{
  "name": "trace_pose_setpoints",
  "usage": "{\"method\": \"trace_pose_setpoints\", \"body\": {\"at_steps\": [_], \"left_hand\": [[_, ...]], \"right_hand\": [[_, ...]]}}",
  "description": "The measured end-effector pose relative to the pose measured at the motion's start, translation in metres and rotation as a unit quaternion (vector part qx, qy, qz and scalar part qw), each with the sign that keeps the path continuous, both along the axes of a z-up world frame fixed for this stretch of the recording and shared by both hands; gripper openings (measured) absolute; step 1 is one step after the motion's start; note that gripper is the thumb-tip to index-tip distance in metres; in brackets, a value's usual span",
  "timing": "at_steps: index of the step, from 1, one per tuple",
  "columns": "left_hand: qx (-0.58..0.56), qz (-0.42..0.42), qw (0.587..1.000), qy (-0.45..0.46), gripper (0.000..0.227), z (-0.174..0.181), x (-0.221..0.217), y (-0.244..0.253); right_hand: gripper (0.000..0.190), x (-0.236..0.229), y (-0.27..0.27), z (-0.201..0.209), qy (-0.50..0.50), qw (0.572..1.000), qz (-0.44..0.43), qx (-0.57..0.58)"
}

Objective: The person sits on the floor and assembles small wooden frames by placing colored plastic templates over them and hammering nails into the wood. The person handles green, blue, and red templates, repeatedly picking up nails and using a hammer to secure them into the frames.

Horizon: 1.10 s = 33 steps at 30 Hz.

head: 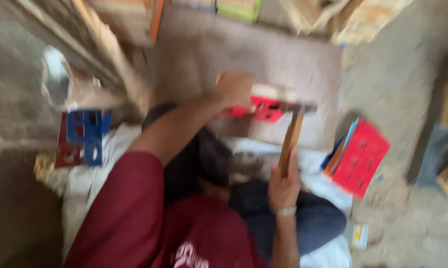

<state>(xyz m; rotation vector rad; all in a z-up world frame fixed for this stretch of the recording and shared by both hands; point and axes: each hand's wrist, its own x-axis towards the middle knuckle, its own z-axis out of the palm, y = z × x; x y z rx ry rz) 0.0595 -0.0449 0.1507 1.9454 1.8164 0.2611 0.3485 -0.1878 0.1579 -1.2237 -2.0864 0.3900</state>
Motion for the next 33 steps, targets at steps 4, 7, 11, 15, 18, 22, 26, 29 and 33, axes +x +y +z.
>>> {"method": "trace_pose_setpoints", "body": {"at_steps": [4, 7, 11, 15, 18, 22, 26, 29, 33], "left_hand": [[-0.051, 0.147, 0.987, -0.052, 0.074, 0.005, -0.023, 0.022], [-0.056, 0.26, 0.926, -0.268, 0.069, -0.055, -0.027, 0.025], [0.016, 0.39, 0.643, -0.659, 0.063, -0.153, 0.018, 0.004], [-0.113, 0.277, 0.85, -0.433, 0.039, -0.204, 0.064, -0.044], [0.016, 0.035, 0.923, -0.384, 0.019, -0.196, 0.072, -0.08], [0.371, 0.229, 0.889, -0.14, 0.018, -0.132, -0.007, -0.022], [0.091, 0.351, 0.909, -0.205, 0.024, -0.117, -0.035, 0.005], [0.114, 0.336, 0.896, -0.266, 0.025, -0.132, -0.022, -0.001], [0.075, 0.379, 0.906, -0.174, 0.035, -0.122, -0.01, -0.009]], "right_hand": [[0.08, 0.007, 0.012, -0.004, 0.168, 0.934, -0.138, -0.284], [0.085, 0.023, 0.01, -0.018, 0.204, 0.893, -0.172, -0.362], [0.085, 0.03, 0.029, -0.033, 0.26, 0.856, -0.175, -0.411], [0.082, 0.027, 0.045, -0.047, 0.294, 0.843, -0.175, -0.415], [0.082, 0.036, 0.04, -0.059, 0.286, 0.843, -0.181, -0.418], [0.082, 0.029, 0.043, -0.067, 0.288, 0.828, -0.201, -0.437], [0.084, 0.024, 0.041, -0.082, 0.295, 0.818, -0.197, -0.454], [0.084, 0.015, 0.04, -0.092, 0.274, 0.843, -0.144, -0.44], [0.083, 0.011, 0.039, -0.085, 0.283, 0.833, -0.13, -0.457]]}}
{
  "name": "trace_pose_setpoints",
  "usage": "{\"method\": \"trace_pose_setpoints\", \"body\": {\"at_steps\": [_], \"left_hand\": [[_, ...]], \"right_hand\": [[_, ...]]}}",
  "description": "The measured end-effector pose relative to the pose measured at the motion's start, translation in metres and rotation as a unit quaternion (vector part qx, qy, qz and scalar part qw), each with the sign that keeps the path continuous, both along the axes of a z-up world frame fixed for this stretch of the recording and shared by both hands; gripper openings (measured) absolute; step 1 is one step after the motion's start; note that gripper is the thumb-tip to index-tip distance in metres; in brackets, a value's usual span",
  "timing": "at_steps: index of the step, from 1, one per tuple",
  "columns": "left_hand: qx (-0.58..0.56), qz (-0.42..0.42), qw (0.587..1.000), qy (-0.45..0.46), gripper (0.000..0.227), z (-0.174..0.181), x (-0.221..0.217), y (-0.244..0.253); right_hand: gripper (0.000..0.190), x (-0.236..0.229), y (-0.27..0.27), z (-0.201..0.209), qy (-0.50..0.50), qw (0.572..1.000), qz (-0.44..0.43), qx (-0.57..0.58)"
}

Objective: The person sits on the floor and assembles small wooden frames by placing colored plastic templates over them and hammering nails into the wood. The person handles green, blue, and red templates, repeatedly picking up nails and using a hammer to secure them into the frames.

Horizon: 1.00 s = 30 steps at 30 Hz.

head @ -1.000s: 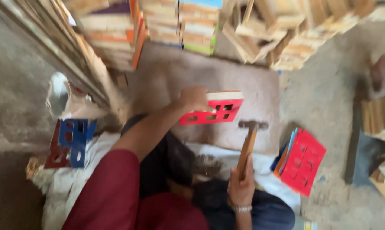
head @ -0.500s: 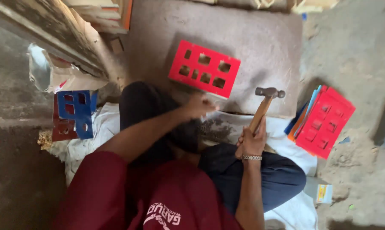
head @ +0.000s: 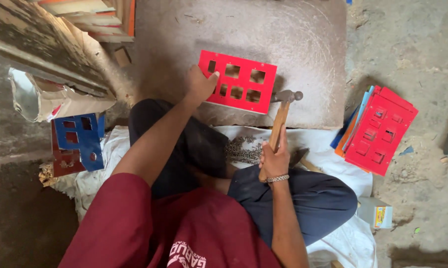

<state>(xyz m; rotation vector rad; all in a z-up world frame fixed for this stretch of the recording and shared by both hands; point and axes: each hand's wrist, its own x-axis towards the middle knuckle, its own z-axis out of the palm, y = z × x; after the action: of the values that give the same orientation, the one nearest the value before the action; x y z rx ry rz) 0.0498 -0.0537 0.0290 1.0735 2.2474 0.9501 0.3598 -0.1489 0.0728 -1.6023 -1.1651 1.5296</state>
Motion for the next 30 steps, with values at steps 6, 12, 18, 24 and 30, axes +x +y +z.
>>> {"method": "trace_pose_setpoints", "body": {"at_steps": [6, 12, 18, 24, 30], "left_hand": [[0.272, -0.082, 0.934, 0.217, 0.036, 0.016, 0.026, -0.042], [0.118, -0.484, 0.857, 0.131, 0.029, -0.04, 0.125, -0.112], [0.102, -0.477, 0.861, 0.142, 0.062, -0.068, 0.168, -0.111], [0.047, -0.507, 0.848, 0.145, 0.042, -0.057, 0.166, -0.116], [0.045, -0.465, 0.876, 0.122, 0.016, -0.063, 0.163, -0.123]], "right_hand": [[0.082, 0.01, 0.005, 0.003, 0.106, 0.993, -0.04, -0.02], [0.082, 0.027, 0.016, -0.003, 0.211, 0.966, -0.126, -0.076], [0.082, 0.029, 0.012, -0.001, 0.218, 0.966, -0.115, -0.084], [0.083, 0.028, 0.014, 0.01, 0.215, 0.965, -0.117, -0.094], [0.082, 0.028, 0.011, 0.012, 0.221, 0.963, -0.122, -0.098]]}}
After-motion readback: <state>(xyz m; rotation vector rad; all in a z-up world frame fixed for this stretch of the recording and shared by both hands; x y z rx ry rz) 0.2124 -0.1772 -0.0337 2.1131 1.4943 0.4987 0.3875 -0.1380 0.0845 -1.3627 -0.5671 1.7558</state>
